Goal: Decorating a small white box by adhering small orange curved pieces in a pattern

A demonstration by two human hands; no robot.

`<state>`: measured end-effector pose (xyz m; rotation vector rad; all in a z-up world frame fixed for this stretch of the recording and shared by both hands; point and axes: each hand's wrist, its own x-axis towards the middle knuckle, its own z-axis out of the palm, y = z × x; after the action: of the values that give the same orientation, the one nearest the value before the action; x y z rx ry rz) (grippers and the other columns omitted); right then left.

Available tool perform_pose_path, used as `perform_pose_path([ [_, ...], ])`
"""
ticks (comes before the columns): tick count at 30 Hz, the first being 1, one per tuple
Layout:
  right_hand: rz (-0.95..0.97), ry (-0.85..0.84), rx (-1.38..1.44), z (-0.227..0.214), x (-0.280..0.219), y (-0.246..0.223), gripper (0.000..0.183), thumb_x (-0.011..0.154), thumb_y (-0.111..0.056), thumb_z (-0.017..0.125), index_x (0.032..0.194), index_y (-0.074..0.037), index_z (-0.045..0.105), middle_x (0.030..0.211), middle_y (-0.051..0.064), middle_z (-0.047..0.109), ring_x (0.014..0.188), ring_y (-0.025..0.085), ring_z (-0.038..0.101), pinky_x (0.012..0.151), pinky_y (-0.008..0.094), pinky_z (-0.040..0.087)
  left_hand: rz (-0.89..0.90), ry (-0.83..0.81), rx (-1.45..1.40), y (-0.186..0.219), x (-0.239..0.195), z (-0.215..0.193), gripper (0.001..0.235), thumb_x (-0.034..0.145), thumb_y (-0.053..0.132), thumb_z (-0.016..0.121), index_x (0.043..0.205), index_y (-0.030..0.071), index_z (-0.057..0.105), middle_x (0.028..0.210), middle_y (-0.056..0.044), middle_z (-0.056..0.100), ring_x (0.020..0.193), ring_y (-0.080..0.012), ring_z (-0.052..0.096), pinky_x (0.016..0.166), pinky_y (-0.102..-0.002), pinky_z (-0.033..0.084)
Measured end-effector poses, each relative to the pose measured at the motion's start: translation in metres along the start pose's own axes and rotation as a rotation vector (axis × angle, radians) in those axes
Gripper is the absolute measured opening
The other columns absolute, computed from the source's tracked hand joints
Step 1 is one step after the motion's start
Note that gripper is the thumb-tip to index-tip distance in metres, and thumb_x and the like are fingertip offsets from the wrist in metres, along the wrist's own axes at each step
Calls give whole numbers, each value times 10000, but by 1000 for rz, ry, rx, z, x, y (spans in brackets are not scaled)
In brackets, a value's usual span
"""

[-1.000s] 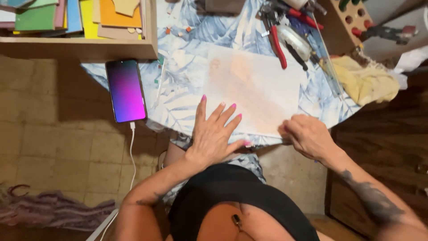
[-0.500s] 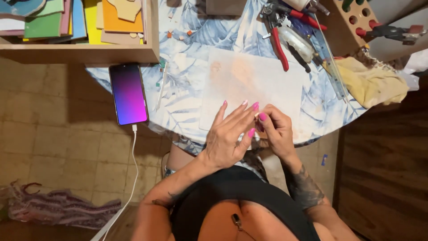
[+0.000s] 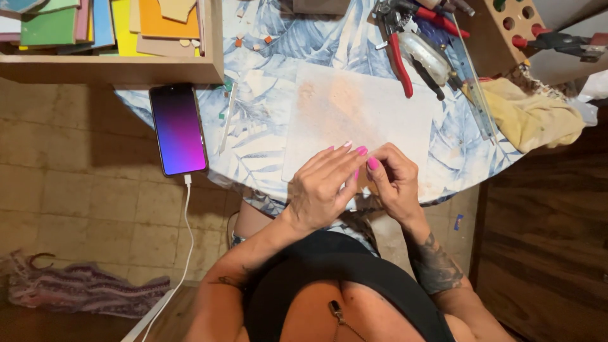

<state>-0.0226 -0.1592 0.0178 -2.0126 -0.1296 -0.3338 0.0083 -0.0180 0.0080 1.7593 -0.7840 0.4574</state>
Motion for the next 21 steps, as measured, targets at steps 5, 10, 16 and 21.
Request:
perform_pose_path([
  [5,8,-11,-1,-1,-4,5,214,870,-135,494,698,-22,551,574,63,477,469,124,431,443,237,364,-21,27,-27,-2,-2,0,177,722,44,612,895,76,633,863,-70,647,849,-270,628,747,-361,499],
  [10,13,-23,4,2,-5,7,217,865,-129,500,683,-26,556,548,50,478,442,116,427,421,228,357,-28,49,-31,-3,-3,2,168,716,45,620,882,71,631,825,-72,645,823,-267,633,708,-348,510],
  [16,61,15,45,10,-5,1,249,885,-130,469,668,-22,526,509,31,454,444,79,393,412,208,341,-37,51,-2,-2,-4,4,162,707,54,631,868,66,632,807,-72,647,805,-256,638,679,-333,518],
  [21,103,24,26,9,-7,5,266,897,-158,443,684,-27,534,470,24,464,445,81,400,434,216,363,-16,63,48,-2,-3,2,160,710,104,647,868,84,625,801,-47,642,794,-235,638,655,-301,517],
])
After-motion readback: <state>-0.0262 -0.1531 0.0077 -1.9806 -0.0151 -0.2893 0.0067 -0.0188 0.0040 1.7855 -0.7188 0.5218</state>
